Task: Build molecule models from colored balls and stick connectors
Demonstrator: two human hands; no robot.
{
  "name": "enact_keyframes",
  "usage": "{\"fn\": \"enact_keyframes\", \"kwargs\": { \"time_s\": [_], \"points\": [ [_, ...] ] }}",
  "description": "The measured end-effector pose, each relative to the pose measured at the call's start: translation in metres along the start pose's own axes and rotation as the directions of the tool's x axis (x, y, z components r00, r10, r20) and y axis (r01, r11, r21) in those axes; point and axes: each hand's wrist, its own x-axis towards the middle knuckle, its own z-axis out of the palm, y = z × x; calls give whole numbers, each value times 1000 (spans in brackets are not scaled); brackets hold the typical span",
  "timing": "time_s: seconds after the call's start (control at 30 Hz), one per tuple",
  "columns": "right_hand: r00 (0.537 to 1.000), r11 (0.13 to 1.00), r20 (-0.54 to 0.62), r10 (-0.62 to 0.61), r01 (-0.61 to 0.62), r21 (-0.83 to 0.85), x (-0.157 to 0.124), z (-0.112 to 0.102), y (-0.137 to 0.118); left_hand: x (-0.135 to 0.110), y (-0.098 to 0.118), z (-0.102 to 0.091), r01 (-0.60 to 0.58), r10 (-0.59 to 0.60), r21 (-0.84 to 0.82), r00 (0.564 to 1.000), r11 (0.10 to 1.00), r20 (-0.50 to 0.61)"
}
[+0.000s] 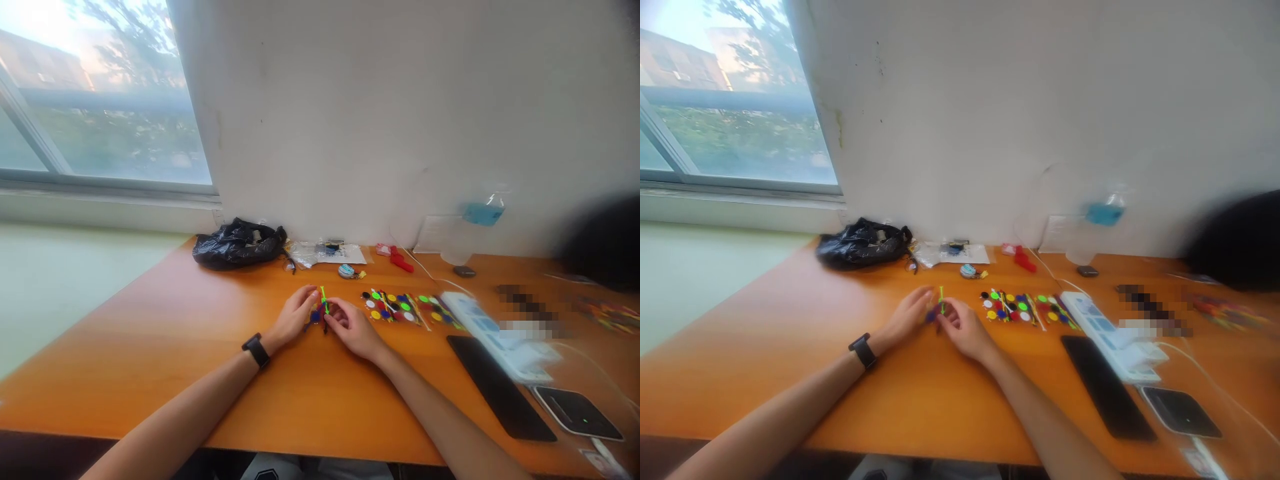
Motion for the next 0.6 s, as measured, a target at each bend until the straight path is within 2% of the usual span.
{"fn": "enact_keyframes", "kwargs": {
  "time_s": [0.1, 0.17, 0.27, 0.33, 0.4, 0.47, 0.5, 0.57, 0.6],
  "points": [
    [999, 999, -21, -47, 46, -25, 0, 3, 1, -2, -7, 16, -85, 82, 161, 996, 983, 23],
    [996, 996, -39, -78, 76, -48, 0, 5, 2, -3, -12, 29, -101, 105, 260, 994, 960, -1],
    [994, 993, -50, -97, 93, -75, 0, 6, 4, 2, -18, 38, -58, 68, 254, 997, 965, -28],
    [994, 993, -53, -97, 93, -72, 0, 5, 3, 12, -18, 31, -35, 39, 210, 999, 977, -16],
    [993, 993, -60, -98, 93, -73, 0, 5, 2, 30, -13, 16, -37, 41, 228, 999, 973, -9],
    [993, 992, -61, -97, 92, -81, 0, 5, 0, 54, -6, -3, -101, 109, 352, 994, 930, -3],
    [994, 993, -60, -94, 89, -82, 0, 5, -1, 67, -1, -12, -139, 134, 432, 990, 891, 42],
    [995, 994, -52, -83, 80, -71, 0, 5, -2, 92, 5, -24, -155, 114, 583, 988, 798, 106],
    [996, 995, -44, -78, 75, -61, 0, 5, -2, 103, 7, -28, -129, 60, 646, 990, 753, 127]
  ]
}}
